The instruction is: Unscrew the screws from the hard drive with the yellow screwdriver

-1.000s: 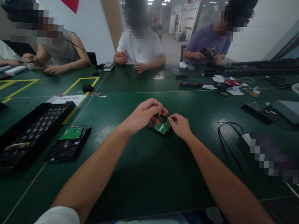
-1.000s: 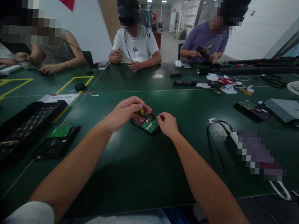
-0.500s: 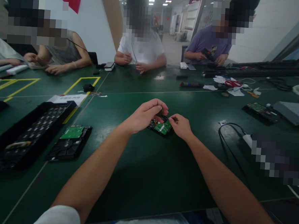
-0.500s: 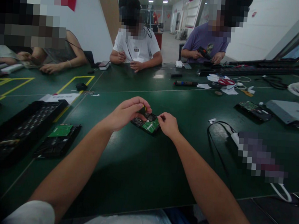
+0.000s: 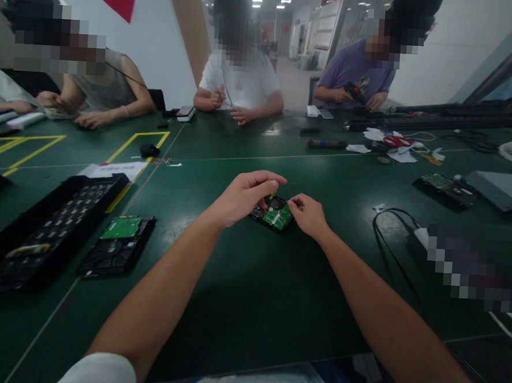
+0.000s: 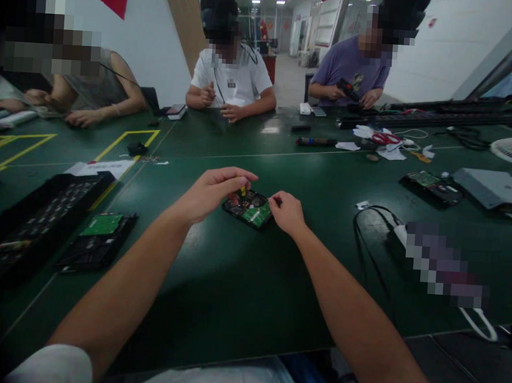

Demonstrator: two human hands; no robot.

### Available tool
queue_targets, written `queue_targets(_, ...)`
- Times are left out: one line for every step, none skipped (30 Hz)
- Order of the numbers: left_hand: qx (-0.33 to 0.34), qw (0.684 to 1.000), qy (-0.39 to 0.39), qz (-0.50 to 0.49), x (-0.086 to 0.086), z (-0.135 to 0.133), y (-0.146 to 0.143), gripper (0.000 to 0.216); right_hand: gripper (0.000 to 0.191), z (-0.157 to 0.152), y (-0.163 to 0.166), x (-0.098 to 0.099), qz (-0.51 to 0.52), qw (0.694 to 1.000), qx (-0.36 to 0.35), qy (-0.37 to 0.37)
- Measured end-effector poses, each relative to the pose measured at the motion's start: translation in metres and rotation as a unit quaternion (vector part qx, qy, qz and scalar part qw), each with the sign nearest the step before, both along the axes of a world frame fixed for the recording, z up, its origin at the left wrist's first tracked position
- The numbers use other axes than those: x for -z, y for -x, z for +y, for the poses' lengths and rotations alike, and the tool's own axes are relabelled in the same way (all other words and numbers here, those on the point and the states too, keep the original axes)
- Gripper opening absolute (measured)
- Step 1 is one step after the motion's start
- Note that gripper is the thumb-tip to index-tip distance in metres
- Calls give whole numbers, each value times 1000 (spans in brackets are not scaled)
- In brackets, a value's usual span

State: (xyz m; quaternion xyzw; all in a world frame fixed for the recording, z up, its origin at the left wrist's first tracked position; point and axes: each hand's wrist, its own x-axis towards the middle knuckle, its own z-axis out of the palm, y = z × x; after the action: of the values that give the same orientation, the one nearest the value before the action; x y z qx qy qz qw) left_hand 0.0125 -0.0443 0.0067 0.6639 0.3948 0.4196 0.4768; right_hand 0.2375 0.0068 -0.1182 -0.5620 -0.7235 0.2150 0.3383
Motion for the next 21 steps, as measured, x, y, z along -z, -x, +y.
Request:
queue_targets(3, 1000, 6, -7, 0, 0, -1, 28, 19, 0, 0, 0, -1, 1000, -2, 1)
queue_targets(6, 1000, 13, -18, 0, -1, -1, 27, 19, 0, 0, 0, -2, 1000, -2, 1)
queue_targets(9, 999, 20, -29, 0, -1, -2, 26, 19, 0, 0, 0, -4, 1000, -3, 1)
queue_targets(12, 999, 26, -41, 0, -1, -2, 25, 19, 0, -1, 0, -5, 1000, -3, 1)
queue_targets(14, 998, 31, -51, 1, -1, -3, 24, 19, 0, -1, 0, -6, 1000, -1, 1)
queue_targets(15, 998, 35, -59, 1, -1, -3, 23, 18, 0, -1, 0, -6, 1000, 1, 1)
queue_targets(14, 997, 38, -65, 2, -1, -3, 21, 18, 0, 0, 1, -5, 1000, 3, 2)
queue_targets(11, 997, 40, -71, 2, -1, -3, 20, 19, 0, 0, 1, -3, 1000, 4, 2)
queue_targets(8, 996, 40, -77, 2, -1, -4, 18, 19, 0, 0, 1, -1, 1000, 4, 2)
queue_targets(5, 996, 39, -83, 2, -1, -4, 16, 19, 0, 0, 1, 0, 1000, 5, 1)
queue_targets(1, 995, 36, -88, 2, 0, -4, 14, 18, 0, 0, 1, 1, 1000, 6, 0)
queue_targets(-2, 995, 31, -92, 2, 0, -4, 12, 18, 1, 0, 1, 0, 1000, 7, -2)
queue_targets(-3, 995, 26, -95, 2, 0, -4, 10, 18, 1, 1, 1, -1, 1000, 8, -3)
queue_targets(-4, 995, 19, -93, 2, 0, -4, 9, 18, 1, 1, 1, -1, 1000, 9, -4)
queue_targets(-8, 996, 12, -87, 2, 0, -4, 9, 18, 1, 1, 1, -2, 1000, 9, -4)
queue_targets(-12, 997, 6, -77, 2, 1, -4, 11, 18, 1, 1, 1, -2, 1000, 9, -3)
queue_targets(-17, 998, 0, -64, 2, 1, -3, 14, 18, 1, 0, 1, -3, 1000, 7, -1)
queue_targets(-26, 998, -5, -50, 2, 2, -3, 17, 18, 1, 0, 1, -2, 1000, 6, 1)
queue_targets(-38, 999, -11, -36, 2, 2, -2, 19, 18, 1, 0, 1, -2, 1000, 4, 3)
queue_targets(-49, 998, -16, -25, 2, 3, -1, 21, 19, 1, 0, 1, -2, 1000, 2, 4)
queue_targets(-58, 998, -20, -16, 2, 3, 1, 23, 19, 1, 0, 1, -1, 1000, 2, 3)
